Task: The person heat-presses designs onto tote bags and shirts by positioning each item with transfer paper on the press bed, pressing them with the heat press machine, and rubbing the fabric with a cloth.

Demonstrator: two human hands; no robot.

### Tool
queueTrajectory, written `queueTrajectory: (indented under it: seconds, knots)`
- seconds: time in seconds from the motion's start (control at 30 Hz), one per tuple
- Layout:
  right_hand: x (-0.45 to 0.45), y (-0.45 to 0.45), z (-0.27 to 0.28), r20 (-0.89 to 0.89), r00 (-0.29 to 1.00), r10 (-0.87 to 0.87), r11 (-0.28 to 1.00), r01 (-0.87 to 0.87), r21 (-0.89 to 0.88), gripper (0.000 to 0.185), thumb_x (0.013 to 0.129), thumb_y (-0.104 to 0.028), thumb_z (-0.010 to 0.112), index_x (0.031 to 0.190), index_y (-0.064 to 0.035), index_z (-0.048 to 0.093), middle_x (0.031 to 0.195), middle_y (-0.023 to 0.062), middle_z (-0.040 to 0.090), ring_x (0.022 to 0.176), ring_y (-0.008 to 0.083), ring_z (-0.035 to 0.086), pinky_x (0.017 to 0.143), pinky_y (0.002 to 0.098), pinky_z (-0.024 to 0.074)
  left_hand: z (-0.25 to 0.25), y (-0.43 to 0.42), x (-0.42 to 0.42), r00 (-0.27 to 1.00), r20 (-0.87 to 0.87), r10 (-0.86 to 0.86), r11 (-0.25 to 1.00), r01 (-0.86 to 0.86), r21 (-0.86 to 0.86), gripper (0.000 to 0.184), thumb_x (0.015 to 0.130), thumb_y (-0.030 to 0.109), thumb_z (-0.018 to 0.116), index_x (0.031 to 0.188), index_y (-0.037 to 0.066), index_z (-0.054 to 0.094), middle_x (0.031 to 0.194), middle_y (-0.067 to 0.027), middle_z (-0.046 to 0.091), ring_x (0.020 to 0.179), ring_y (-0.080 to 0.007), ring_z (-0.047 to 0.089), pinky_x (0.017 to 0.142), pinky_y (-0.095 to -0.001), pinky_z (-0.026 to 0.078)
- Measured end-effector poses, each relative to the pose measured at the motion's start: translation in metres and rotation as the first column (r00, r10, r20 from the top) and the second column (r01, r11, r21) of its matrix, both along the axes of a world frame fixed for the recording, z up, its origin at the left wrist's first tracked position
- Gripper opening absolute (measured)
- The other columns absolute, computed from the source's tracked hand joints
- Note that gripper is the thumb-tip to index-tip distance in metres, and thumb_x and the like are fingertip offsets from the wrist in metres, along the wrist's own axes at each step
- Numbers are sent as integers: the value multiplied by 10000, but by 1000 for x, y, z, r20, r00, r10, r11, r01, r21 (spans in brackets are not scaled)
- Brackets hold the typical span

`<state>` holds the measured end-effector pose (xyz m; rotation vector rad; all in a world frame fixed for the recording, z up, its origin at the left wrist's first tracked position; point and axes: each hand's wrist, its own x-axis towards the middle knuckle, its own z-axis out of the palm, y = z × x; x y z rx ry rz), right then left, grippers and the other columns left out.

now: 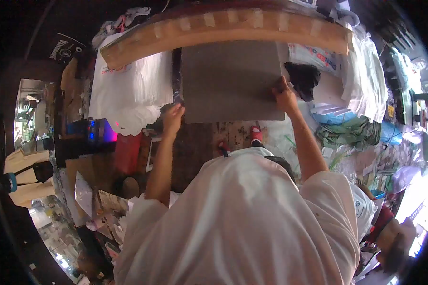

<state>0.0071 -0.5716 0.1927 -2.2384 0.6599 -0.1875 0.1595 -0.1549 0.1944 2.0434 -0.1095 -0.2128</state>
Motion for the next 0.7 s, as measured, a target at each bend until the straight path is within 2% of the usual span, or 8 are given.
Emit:
queueTrajectory:
  seconds: [0.03, 0.1, 0.3, 0.37, 0.4, 0.5, 0.57, 0.7]
  knots:
    - [-2, 0, 3, -79, 997, -21, 1000, 23, 16, 772, 862, -327, 631, 1479, -102, 226, 1263, 249, 546, 1162, 401, 532, 955, 439, 432, -2, -6, -2, 1000, 0, 5, 1000, -5, -3, 363, 854, 247, 690, 1075, -39, 658, 1004, -132, 698, 913, -228, 657, 832, -323, 492]
    - [1, 0, -1, -65, 996, -62, 998, 60, -36, 777, 856, -326, 636, 1480, -112, 226, 1262, 248, 547, 1156, 402, 536, 951, 437, 436, 5, -22, -3, 976, 187, -108, 930, 32, 367, 342, 839, 219, 702, 1053, -45, 666, 975, -146, 702, 880, -218, 668, 800, -311, 501]
    - [-1, 19, 29, 41, 990, -134, 991, 135, -9, 664, 795, -291, 700, 1366, -72, 441, 1225, 266, 562, 1158, 405, 530, 938, 430, 444, 5, -15, 0, 1000, -12, 1, 997, 0, 77, 312, 793, 166, 736, 1039, -19, 687, 890, -164, 707, 807, -200, 679, 738, -299, 507]
    - [-3, 22, 34, 21, 979, -202, 931, 199, -306, 525, 770, -270, 718, 1223, -48, 573, 1189, 235, 591, 1109, 355, 570, 900, 419, 463, 1, -12, 3, 1000, -14, -5, 995, 6, 96, 297, 785, 155, 740, 1025, -13, 693, 883, -164, 705, 800, -208, 679, 735, -303, 506]
    - [-1, 19, 34, 21, 979, -201, 931, 198, -308, 525, 770, -270, 718, 1223, -48, 573, 1189, 235, 591, 1109, 355, 570, 900, 419, 463, -2, -13, 6, 1000, -10, -18, 994, 19, 107, 282, 777, 144, 744, 1010, -7, 699, 876, -164, 703, 793, -217, 678, 733, -306, 505]
    - [1, 8, 34, -45, 974, -222, 949, 205, -238, 434, 769, -256, 717, 1138, -48, 622, 1076, 188, 653, 998, 305, 628, 842, 397, 489, 0, -18, 7, 982, 162, -99, 968, 57, 244, 240, 773, 127, 742, 974, -1, 710, 854, -164, 697, 763, -242, 674, 717, -317, 503]
    - [1, -3, 33, -114, 960, -256, 966, 258, 2, 410, 758, -250, 730, 1104, -50, 636, 941, 141, 692, 904, 282, 660, 791, 380, 506, 1, -21, 9, 982, 166, -87, 968, 45, 245, 231, 771, 124, 741, 962, -3, 711, 846, -165, 693, 752, -251, 671, 708, -322, 503]
    - [-1, -16, 17, -39, 984, -176, 984, 177, 27, 411, 744, -250, 749, 1102, -78, 642, 871, 130, 697, 834, 275, 676, 745, 375, 511, -1, -21, 6, 979, 193, -72, 965, 19, 263, 247, 770, 128, 747, 966, -15, 702, 847, -169, 691, 754, -261, 672, 697, -332, 505]
